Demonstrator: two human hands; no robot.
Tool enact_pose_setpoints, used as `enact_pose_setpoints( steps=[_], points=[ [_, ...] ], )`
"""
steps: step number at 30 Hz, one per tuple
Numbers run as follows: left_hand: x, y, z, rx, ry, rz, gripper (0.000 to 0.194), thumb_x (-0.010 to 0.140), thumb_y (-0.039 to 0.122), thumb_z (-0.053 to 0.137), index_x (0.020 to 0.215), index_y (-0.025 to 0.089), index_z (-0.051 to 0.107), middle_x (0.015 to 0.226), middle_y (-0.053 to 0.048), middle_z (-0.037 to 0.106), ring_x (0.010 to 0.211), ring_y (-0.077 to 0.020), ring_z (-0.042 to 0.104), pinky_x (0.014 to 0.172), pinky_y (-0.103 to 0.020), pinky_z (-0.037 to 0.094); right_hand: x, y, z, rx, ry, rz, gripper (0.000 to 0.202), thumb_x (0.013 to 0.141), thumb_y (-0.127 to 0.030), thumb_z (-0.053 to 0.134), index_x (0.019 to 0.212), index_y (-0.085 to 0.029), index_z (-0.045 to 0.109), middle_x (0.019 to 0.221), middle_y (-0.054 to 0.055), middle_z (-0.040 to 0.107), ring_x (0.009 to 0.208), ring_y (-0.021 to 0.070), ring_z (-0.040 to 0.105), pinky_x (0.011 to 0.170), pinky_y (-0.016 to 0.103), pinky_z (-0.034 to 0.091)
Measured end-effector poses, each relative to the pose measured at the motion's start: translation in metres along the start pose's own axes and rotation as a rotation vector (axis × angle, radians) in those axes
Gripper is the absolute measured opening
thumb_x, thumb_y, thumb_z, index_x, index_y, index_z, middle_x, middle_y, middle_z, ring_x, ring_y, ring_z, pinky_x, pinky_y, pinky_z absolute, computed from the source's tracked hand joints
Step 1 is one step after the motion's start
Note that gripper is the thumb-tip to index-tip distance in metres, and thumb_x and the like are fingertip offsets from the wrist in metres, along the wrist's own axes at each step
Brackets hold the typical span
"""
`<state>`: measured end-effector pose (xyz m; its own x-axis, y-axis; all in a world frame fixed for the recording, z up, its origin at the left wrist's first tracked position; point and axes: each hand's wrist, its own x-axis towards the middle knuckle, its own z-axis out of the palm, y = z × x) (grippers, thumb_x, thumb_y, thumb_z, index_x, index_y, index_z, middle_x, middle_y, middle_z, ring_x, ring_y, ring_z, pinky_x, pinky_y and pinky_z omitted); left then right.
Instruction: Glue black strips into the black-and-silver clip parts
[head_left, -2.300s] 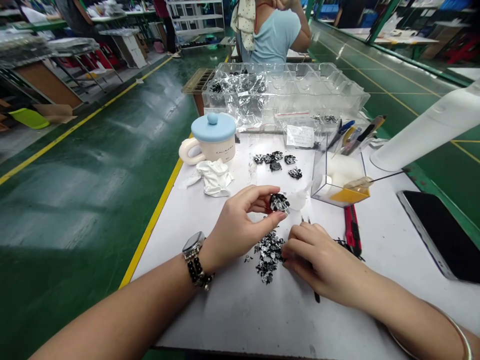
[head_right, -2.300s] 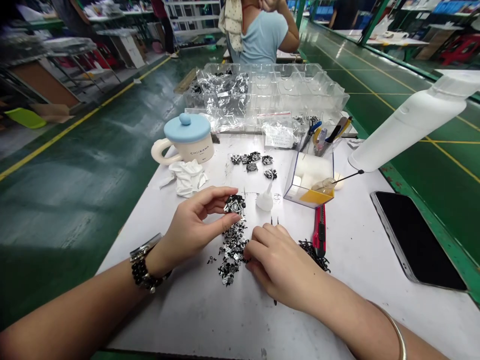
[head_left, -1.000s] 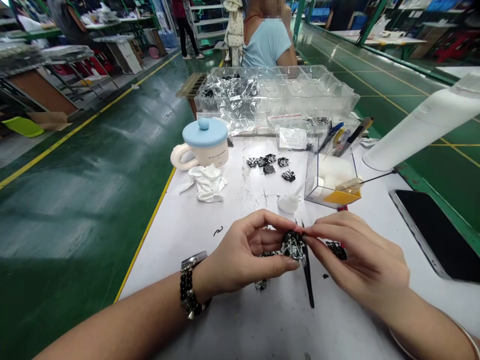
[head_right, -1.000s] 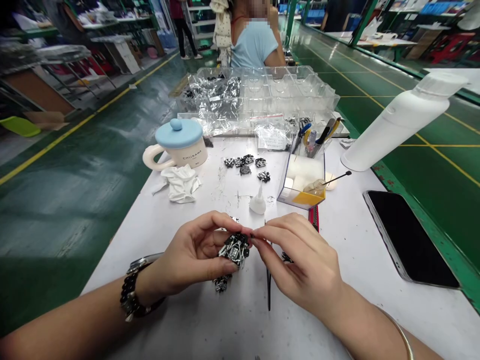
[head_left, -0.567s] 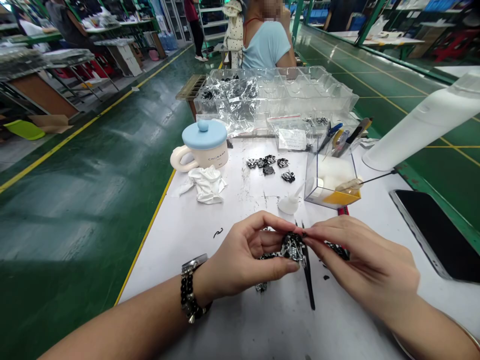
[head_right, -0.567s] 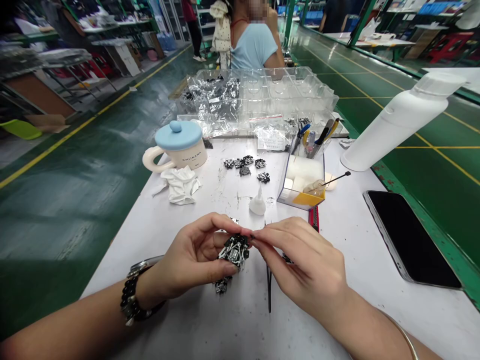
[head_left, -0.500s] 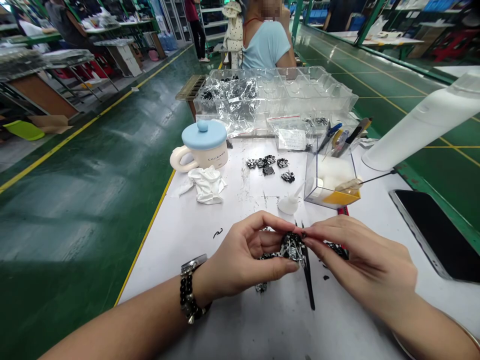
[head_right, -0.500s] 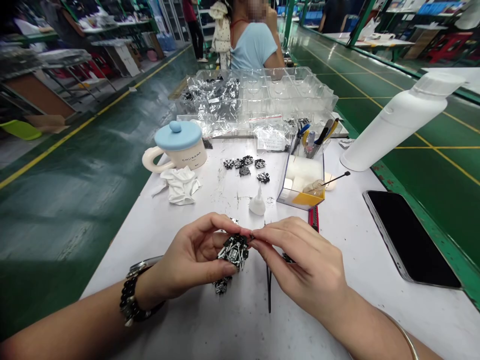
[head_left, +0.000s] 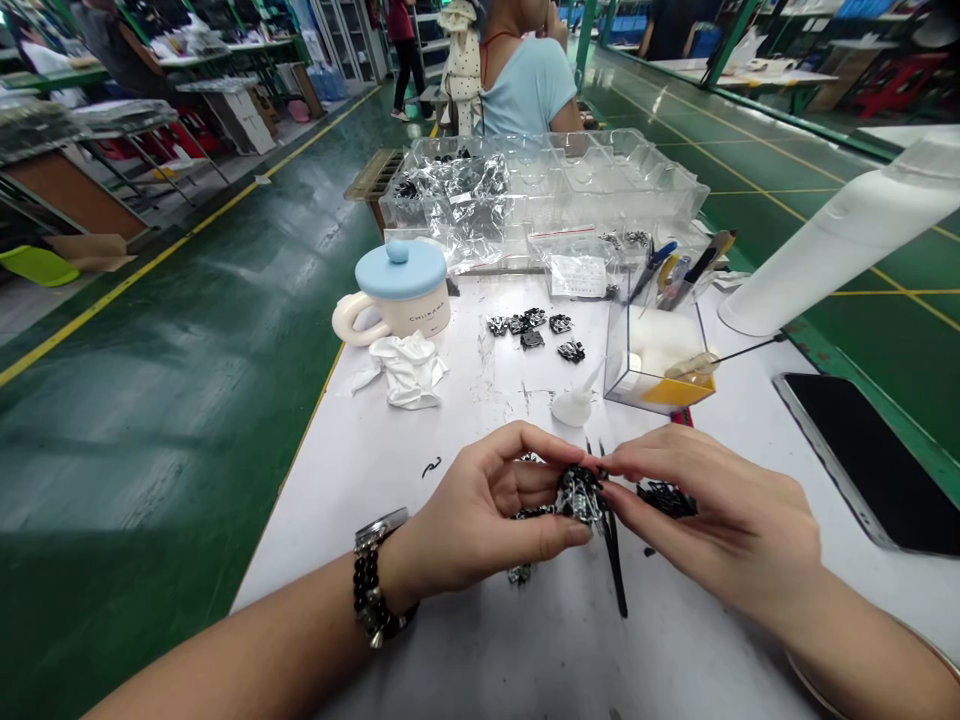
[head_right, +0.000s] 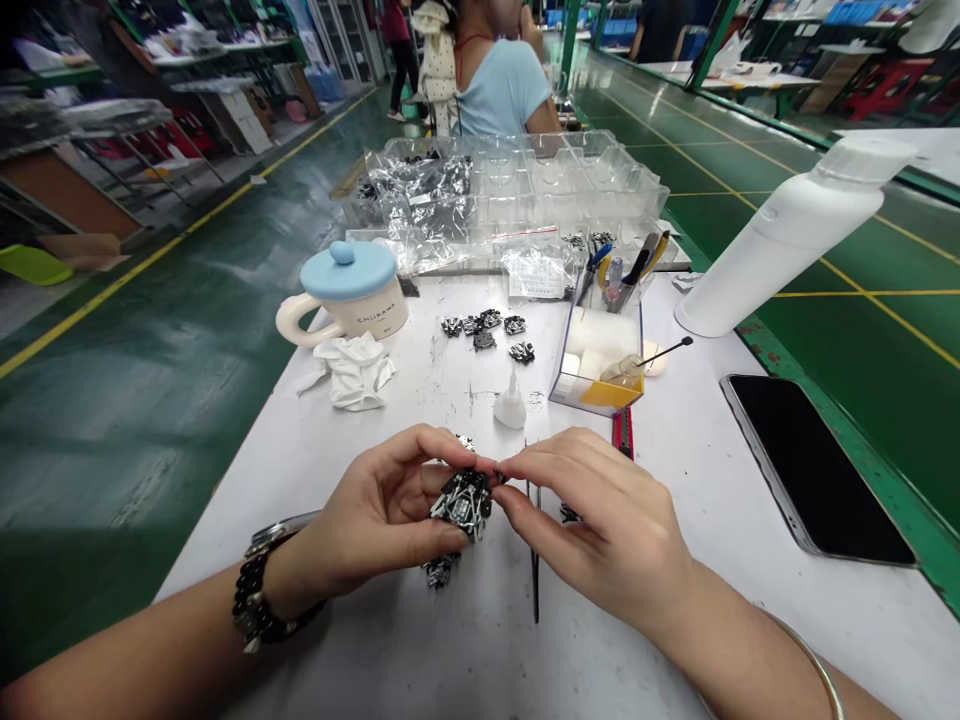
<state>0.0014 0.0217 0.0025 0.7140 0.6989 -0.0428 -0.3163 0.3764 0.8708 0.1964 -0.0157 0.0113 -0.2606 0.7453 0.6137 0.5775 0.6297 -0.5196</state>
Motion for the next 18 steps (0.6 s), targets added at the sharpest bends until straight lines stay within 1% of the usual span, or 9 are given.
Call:
enact_pose_setpoints(
  steps=[2, 5, 8, 11, 15, 18],
  points=[
    [-0.0004, 0.0004, -0.0002, -0.008, -0.012, 0.011, 0.034, 0.072, 0.002, 0.072, 0.099, 0.016, 0.057, 0.104, -0.006, 0.071, 0.097, -0.0153, 0.068, 0.085, -0.022, 0.055, -0.0004, 0.0007, -0.0002, 0.041, -0.011, 0.067, 0.018, 0.080, -0.006, 0.065, 0.094, -0.018, 0.062, 0.080, 0.001, 0.066, 0.073, 0.0100, 0.061, 0.064, 0.023, 0.050],
    [-0.0010, 0.0014, -0.0015, -0.008, -0.026, 0.060, 0.036, 0.072, 0.000, 0.071, 0.101, 0.016, 0.058, 0.107, -0.004, 0.069, 0.104, -0.0147, 0.065, 0.091, -0.022, 0.052, -0.0016, 0.0006, -0.0019, 0.163, -0.017, 0.230, 0.014, 0.080, -0.012, 0.066, 0.090, -0.023, 0.063, 0.079, -0.002, 0.066, 0.070, 0.0079, 0.061, 0.062, 0.019, 0.050],
    [-0.0009, 0.0022, -0.0034, 0.005, -0.034, 0.104, 0.037, 0.073, -0.002, 0.069, 0.103, 0.018, 0.059, 0.109, -0.003, 0.068, 0.107, -0.0141, 0.063, 0.093, -0.022, 0.052, -0.0026, -0.0006, -0.0045, 0.315, 0.025, 0.368, 0.016, 0.078, -0.015, 0.069, 0.087, -0.028, 0.066, 0.079, -0.005, 0.068, 0.072, 0.0062, 0.062, 0.063, 0.012, 0.051],
    [-0.0004, 0.0022, -0.0040, 0.010, -0.031, 0.124, 0.037, 0.074, -0.002, 0.069, 0.103, 0.019, 0.059, 0.106, -0.001, 0.067, 0.105, -0.0136, 0.065, 0.092, -0.022, 0.052, -0.0032, -0.0014, -0.0061, 0.469, 0.075, 0.493, 0.019, 0.074, -0.016, 0.073, 0.085, -0.031, 0.069, 0.075, -0.007, 0.069, 0.068, 0.0043, 0.063, 0.063, 0.006, 0.051],
    [0.0002, 0.0014, -0.0023, 0.018, -0.026, 0.136, 0.036, 0.074, -0.001, 0.069, 0.103, 0.019, 0.059, 0.100, 0.000, 0.066, 0.101, -0.0129, 0.066, 0.091, -0.021, 0.053, -0.0051, 0.0002, -0.0047, 0.621, 0.071, 0.630, 0.015, 0.072, -0.023, 0.077, 0.081, -0.033, 0.070, 0.074, -0.006, 0.069, 0.067, 0.0058, 0.063, 0.061, 0.008, 0.052],
    [0.0001, 0.0005, -0.0011, 0.036, -0.024, 0.151, 0.037, 0.072, -0.001, 0.070, 0.102, 0.018, 0.060, 0.101, -0.001, 0.064, 0.101, -0.0137, 0.066, 0.091, -0.022, 0.053, -0.0063, 0.0012, -0.0029, 0.676, 0.058, 0.674, 0.012, 0.072, -0.028, 0.077, 0.080, -0.032, 0.070, 0.072, -0.004, 0.068, 0.063, 0.0065, 0.061, 0.056, 0.010, 0.050]
  ],
)
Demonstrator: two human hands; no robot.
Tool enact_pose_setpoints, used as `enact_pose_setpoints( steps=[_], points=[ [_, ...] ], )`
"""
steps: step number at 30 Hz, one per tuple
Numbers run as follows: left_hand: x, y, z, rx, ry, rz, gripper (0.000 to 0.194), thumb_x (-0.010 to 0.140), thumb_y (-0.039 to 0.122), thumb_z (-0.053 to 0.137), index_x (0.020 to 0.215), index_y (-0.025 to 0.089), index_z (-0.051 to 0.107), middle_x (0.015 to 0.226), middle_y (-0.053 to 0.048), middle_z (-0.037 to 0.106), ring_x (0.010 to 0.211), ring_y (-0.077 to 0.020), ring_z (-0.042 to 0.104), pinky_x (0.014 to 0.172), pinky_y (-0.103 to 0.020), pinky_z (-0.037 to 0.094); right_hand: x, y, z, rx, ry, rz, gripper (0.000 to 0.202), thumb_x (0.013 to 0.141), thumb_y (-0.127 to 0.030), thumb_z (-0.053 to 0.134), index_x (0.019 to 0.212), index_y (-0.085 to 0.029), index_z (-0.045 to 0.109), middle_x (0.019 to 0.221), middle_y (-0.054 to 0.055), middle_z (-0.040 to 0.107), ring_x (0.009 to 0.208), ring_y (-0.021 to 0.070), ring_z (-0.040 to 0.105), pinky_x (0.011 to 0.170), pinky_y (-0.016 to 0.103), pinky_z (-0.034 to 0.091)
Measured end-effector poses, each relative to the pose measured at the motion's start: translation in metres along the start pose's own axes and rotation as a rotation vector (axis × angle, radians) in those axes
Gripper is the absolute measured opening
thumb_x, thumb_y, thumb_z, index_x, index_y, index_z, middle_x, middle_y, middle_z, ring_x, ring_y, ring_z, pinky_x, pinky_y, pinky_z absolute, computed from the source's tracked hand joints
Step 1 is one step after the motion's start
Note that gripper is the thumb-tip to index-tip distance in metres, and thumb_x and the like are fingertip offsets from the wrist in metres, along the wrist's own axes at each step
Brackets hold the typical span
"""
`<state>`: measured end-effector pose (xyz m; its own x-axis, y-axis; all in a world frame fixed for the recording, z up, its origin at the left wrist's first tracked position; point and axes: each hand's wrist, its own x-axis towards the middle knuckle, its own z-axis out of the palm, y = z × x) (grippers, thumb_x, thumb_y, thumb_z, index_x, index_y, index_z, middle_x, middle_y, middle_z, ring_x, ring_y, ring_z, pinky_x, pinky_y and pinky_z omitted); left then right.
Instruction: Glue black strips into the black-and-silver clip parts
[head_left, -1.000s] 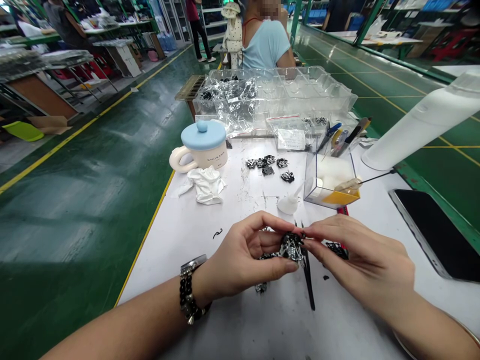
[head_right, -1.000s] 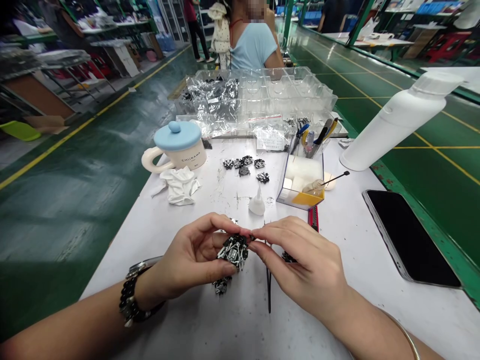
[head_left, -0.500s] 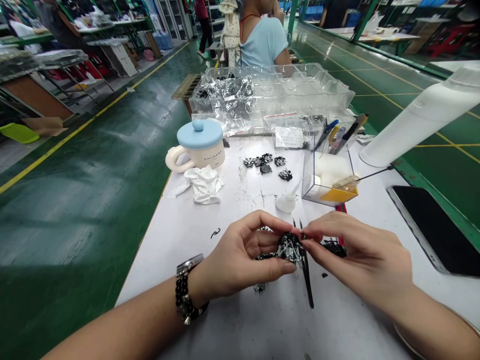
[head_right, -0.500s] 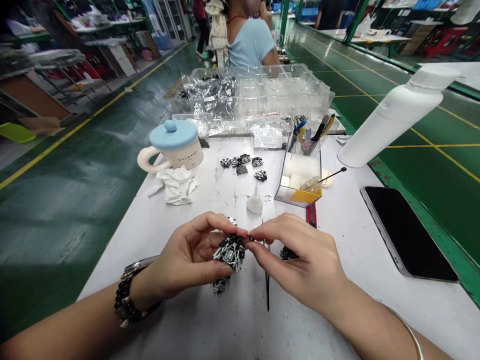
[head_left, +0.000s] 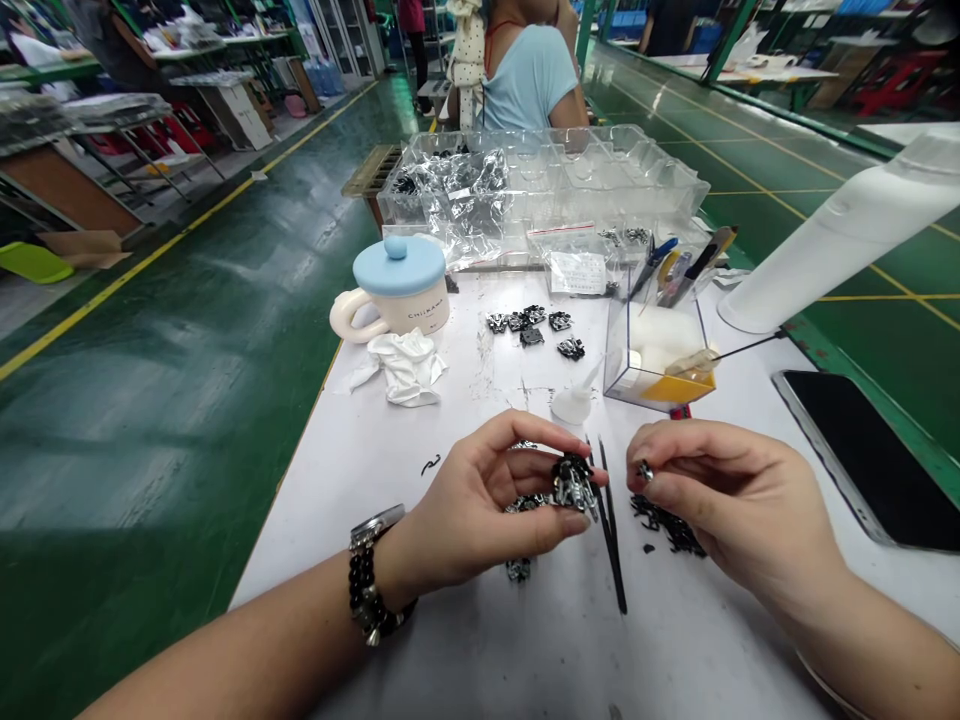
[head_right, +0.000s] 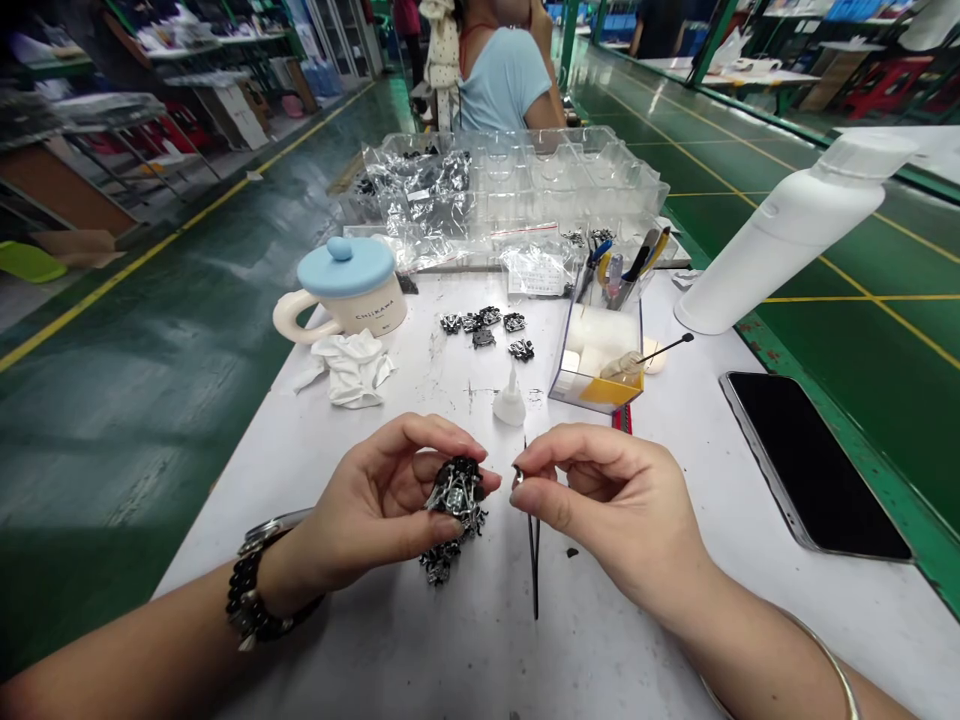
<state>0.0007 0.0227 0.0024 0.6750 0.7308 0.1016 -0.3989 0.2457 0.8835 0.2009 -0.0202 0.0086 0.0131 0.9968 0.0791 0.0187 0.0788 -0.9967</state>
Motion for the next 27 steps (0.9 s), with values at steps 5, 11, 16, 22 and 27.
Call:
enact_pose_setpoints(
  steps=[5, 11, 16, 22, 27],
  points=[
    [-0.0005, -0.0007, 0.0003, 0.043, -0.015, 0.013, 0.038, 0.072, -0.002, 0.069, 0.102, 0.018, 0.059, 0.102, -0.002, 0.064, 0.101, -0.0146, 0.066, 0.091, -0.022, 0.053, -0.0003, -0.0004, 0.0014, 0.011, 0.002, 0.017, 0.010, 0.071, -0.028, 0.077, 0.078, -0.032, 0.070, 0.069, -0.004, 0.067, 0.056, 0.0055, 0.057, 0.048, 0.010, 0.045],
    [0.0008, -0.0011, -0.0020, -0.024, -0.041, 0.033, 0.039, 0.071, -0.001, 0.070, 0.103, 0.018, 0.060, 0.104, -0.003, 0.064, 0.104, -0.0154, 0.063, 0.096, -0.028, 0.050, 0.0009, 0.0009, 0.0010, 0.027, 0.027, 0.051, 0.011, 0.070, -0.028, 0.078, 0.077, -0.030, 0.071, 0.069, -0.002, 0.066, 0.060, 0.0077, 0.060, 0.051, 0.012, 0.048],
    [-0.0012, 0.0001, -0.0023, -0.178, -0.108, 0.036, 0.038, 0.072, 0.005, 0.072, 0.104, 0.018, 0.059, 0.106, -0.004, 0.066, 0.111, -0.0194, 0.060, 0.102, -0.036, 0.044, 0.0036, 0.0018, 0.0028, 0.042, 0.054, 0.101, 0.012, 0.068, -0.031, 0.079, 0.074, -0.025, 0.070, 0.068, -0.001, 0.065, 0.058, 0.0087, 0.061, 0.051, 0.013, 0.049],
    [-0.0019, 0.0008, -0.0016, -0.203, -0.089, 0.016, 0.035, 0.070, 0.010, 0.075, 0.100, 0.019, 0.061, 0.101, -0.005, 0.067, 0.108, -0.0207, 0.061, 0.097, -0.036, 0.047, 0.0052, 0.0011, 0.0051, 0.035, 0.015, 0.112, 0.012, 0.069, -0.030, 0.078, 0.073, -0.024, 0.069, 0.067, 0.000, 0.066, 0.060, 0.0105, 0.063, 0.053, 0.016, 0.052],
    [-0.0004, 0.0012, -0.0019, -0.209, -0.067, 0.000, 0.035, 0.067, 0.011, 0.077, 0.097, 0.019, 0.062, 0.099, -0.005, 0.068, 0.104, -0.0187, 0.062, 0.093, -0.032, 0.049, 0.0055, -0.0010, 0.0066, 0.010, 0.013, 0.105, 0.012, 0.068, -0.027, 0.079, 0.072, -0.022, 0.069, 0.067, 0.000, 0.067, 0.058, 0.0092, 0.062, 0.051, 0.014, 0.050]
  ],
)
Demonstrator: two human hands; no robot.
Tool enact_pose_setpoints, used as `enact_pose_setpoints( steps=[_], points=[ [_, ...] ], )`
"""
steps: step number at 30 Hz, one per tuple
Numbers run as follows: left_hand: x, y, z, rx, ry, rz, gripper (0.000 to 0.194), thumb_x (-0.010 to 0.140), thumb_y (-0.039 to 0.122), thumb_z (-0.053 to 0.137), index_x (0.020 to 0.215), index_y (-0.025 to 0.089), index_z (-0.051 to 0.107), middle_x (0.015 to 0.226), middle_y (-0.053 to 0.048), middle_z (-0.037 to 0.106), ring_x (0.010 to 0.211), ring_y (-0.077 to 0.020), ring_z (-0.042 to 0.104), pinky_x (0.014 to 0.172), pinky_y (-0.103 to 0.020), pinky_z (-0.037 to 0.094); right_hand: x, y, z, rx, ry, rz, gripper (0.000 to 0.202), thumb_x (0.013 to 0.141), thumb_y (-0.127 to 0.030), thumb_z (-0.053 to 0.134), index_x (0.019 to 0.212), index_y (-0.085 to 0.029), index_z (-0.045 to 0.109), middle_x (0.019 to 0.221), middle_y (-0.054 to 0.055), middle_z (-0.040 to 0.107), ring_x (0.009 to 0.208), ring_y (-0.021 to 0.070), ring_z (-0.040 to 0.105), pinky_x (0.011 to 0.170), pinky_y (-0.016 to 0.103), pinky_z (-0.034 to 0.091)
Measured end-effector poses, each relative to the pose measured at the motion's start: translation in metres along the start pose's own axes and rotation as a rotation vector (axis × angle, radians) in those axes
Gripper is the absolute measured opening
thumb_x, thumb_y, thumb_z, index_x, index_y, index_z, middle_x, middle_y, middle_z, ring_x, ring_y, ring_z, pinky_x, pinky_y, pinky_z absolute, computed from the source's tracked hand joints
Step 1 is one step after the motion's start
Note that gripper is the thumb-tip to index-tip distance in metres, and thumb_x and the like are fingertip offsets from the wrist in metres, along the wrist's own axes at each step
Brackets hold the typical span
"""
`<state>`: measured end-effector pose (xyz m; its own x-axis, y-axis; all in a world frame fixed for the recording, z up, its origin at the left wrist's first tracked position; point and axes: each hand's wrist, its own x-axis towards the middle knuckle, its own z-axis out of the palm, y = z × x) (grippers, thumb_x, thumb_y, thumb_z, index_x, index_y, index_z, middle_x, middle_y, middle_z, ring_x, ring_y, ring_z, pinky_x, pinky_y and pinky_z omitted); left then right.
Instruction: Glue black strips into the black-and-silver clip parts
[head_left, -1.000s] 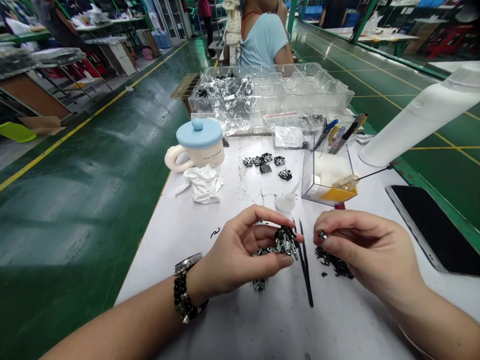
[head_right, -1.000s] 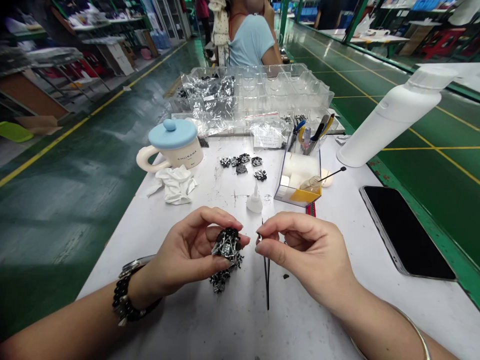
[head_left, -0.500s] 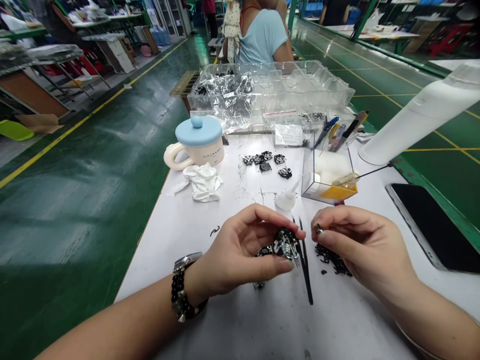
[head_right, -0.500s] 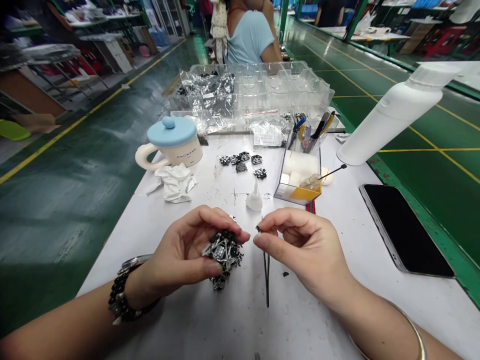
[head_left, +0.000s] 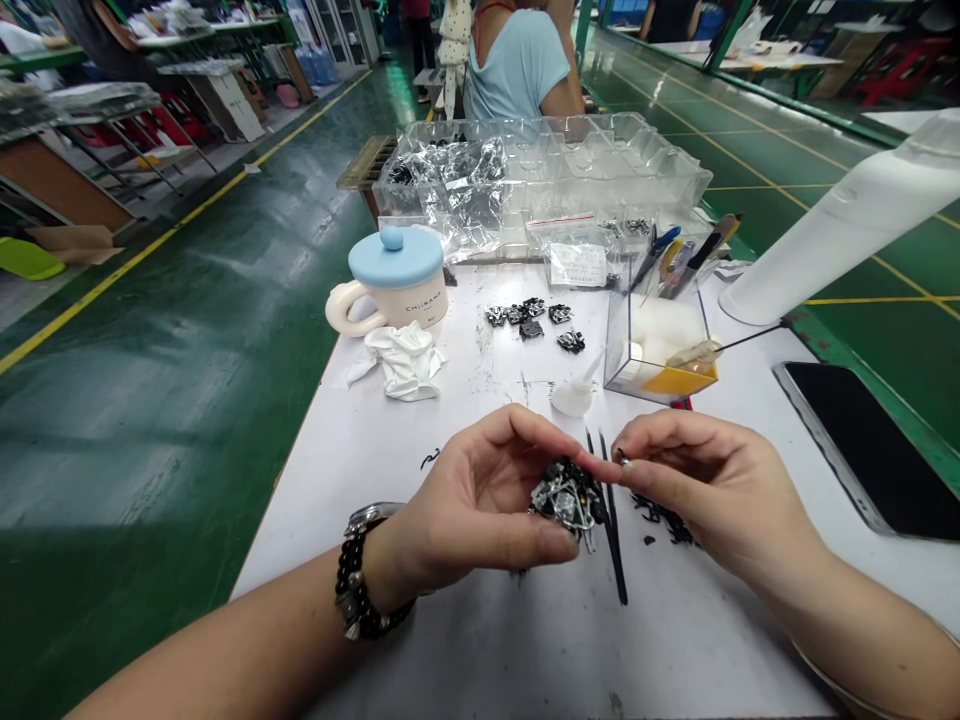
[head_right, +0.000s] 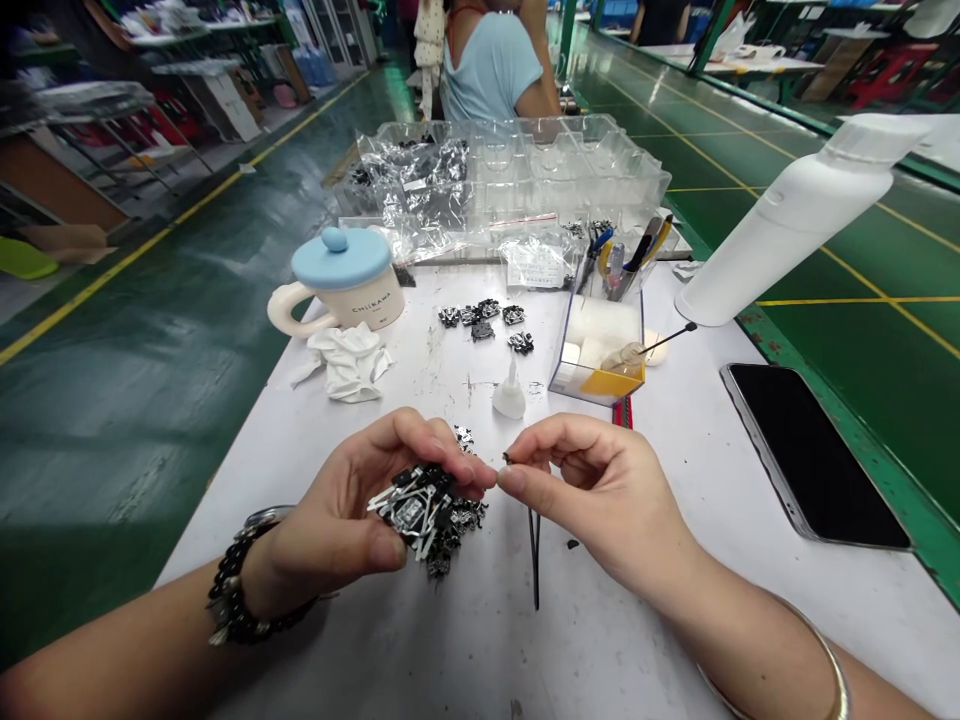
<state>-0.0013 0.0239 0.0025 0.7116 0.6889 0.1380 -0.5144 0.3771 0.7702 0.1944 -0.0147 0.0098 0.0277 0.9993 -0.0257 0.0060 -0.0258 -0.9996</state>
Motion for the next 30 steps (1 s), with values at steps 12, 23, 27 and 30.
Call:
enact_pose_setpoints(
  steps=[12, 23, 27, 30],
  points=[
    [-0.001, -0.001, 0.001, -0.054, -0.026, -0.047, 0.035, 0.067, 0.006, 0.075, 0.097, 0.019, 0.062, 0.097, -0.005, 0.067, 0.095, -0.0166, 0.064, 0.089, -0.030, 0.050, -0.001, -0.003, 0.004, 0.037, -0.102, 0.062, 0.013, 0.068, -0.029, 0.079, 0.072, -0.022, 0.068, 0.067, 0.000, 0.068, 0.059, 0.0096, 0.063, 0.054, 0.015, 0.051],
    [-0.001, 0.000, 0.000, 0.071, -0.008, -0.013, 0.036, 0.068, 0.007, 0.075, 0.099, 0.019, 0.061, 0.099, -0.005, 0.065, 0.091, -0.0150, 0.063, 0.082, -0.026, 0.053, -0.002, 0.001, -0.002, 0.048, -0.048, 0.045, 0.013, 0.068, -0.031, 0.079, 0.075, -0.023, 0.071, 0.067, 0.001, 0.066, 0.058, 0.0087, 0.061, 0.052, 0.013, 0.050],
    [-0.002, -0.001, 0.002, 0.288, 0.085, -0.011, 0.037, 0.068, 0.005, 0.074, 0.099, 0.019, 0.060, 0.100, -0.004, 0.062, 0.093, -0.0141, 0.061, 0.086, -0.025, 0.051, -0.004, 0.000, -0.005, 0.140, -0.065, 0.021, 0.013, 0.068, -0.029, 0.079, 0.078, -0.025, 0.072, 0.068, 0.001, 0.067, 0.060, 0.0100, 0.062, 0.054, 0.015, 0.053],
    [-0.003, -0.002, 0.003, 0.404, 0.088, 0.033, 0.038, 0.069, 0.004, 0.072, 0.101, 0.019, 0.058, 0.098, -0.004, 0.060, 0.095, -0.0142, 0.059, 0.089, -0.025, 0.049, -0.005, 0.000, -0.004, 0.174, -0.124, 0.026, 0.011, 0.070, -0.025, 0.078, 0.080, -0.026, 0.072, 0.073, 0.001, 0.068, 0.065, 0.0106, 0.064, 0.058, 0.015, 0.055]
  ],
)
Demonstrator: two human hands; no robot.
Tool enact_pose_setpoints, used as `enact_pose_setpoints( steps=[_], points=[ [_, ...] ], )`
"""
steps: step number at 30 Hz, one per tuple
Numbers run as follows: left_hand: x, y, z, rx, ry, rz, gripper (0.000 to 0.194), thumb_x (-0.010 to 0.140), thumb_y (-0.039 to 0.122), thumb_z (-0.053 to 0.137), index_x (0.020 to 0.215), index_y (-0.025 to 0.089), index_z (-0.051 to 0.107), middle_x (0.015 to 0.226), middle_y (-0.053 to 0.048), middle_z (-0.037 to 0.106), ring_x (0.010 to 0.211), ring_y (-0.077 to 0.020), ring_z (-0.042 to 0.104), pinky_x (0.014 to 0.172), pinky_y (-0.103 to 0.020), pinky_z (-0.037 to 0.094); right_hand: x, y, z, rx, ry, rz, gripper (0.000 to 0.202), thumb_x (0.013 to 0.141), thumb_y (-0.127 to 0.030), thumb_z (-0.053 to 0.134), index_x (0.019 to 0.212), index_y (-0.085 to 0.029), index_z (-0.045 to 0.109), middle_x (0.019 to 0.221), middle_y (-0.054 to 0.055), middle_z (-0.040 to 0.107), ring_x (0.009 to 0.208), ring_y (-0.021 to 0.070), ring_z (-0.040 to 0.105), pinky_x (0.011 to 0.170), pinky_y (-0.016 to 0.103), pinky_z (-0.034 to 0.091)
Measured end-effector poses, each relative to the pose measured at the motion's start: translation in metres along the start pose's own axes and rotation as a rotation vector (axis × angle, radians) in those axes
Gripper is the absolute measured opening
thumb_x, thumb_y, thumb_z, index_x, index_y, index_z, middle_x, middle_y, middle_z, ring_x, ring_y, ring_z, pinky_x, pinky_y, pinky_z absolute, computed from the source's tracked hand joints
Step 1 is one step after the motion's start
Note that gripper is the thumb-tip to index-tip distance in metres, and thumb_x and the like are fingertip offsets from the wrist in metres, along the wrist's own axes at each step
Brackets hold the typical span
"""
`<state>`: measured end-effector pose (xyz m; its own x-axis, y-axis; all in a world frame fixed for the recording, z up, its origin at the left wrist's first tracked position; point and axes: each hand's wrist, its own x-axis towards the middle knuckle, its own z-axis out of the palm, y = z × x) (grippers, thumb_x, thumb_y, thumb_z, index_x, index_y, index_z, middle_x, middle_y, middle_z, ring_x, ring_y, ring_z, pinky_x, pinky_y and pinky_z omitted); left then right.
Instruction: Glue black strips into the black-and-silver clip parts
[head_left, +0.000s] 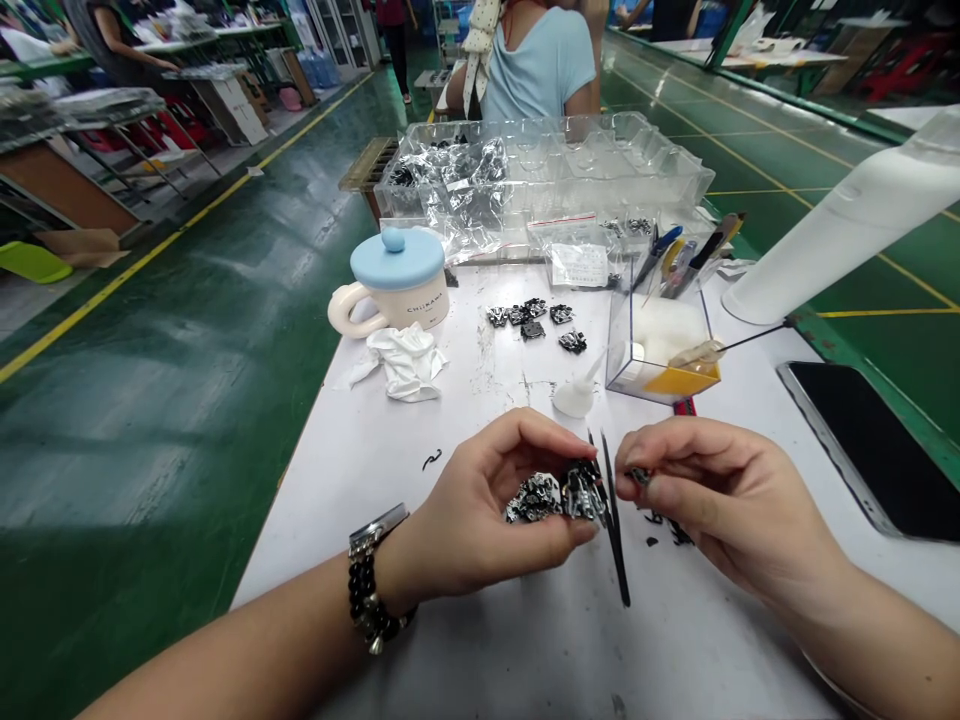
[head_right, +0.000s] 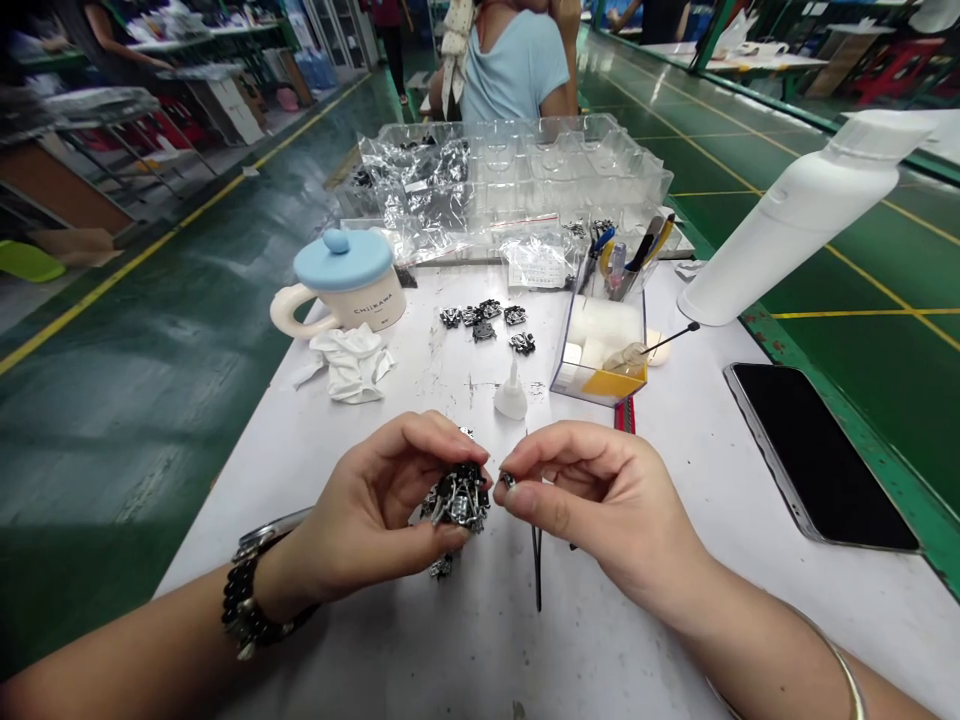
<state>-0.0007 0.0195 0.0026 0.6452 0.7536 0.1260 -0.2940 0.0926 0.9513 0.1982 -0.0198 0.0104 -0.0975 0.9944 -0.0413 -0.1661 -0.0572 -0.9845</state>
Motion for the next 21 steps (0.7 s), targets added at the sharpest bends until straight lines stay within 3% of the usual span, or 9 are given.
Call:
enact_pose_setpoints(
  steps=[8, 21],
  points=[
    [-0.0010, -0.0005, 0.0005, 0.136, -0.004, 0.061, 0.039, 0.070, 0.005, 0.071, 0.102, 0.020, 0.057, 0.099, -0.004, 0.056, 0.098, -0.0166, 0.057, 0.089, -0.029, 0.047, 0.0008, 0.0011, 0.0061, -0.028, -0.073, 0.023, 0.009, 0.072, -0.025, 0.076, 0.078, -0.025, 0.070, 0.073, 0.000, 0.064, 0.066, 0.0098, 0.060, 0.057, 0.016, 0.051],
    [-0.0003, -0.0011, 0.0018, 0.182, 0.006, 0.092, 0.038, 0.068, 0.006, 0.072, 0.101, 0.019, 0.057, 0.097, -0.005, 0.057, 0.094, -0.0181, 0.058, 0.085, -0.031, 0.048, -0.0004, -0.0003, 0.0085, -0.153, -0.107, -0.128, 0.007, 0.075, -0.022, 0.073, 0.081, -0.024, 0.069, 0.070, 0.000, 0.059, 0.067, 0.0096, 0.054, 0.061, 0.019, 0.047]
  ],
)
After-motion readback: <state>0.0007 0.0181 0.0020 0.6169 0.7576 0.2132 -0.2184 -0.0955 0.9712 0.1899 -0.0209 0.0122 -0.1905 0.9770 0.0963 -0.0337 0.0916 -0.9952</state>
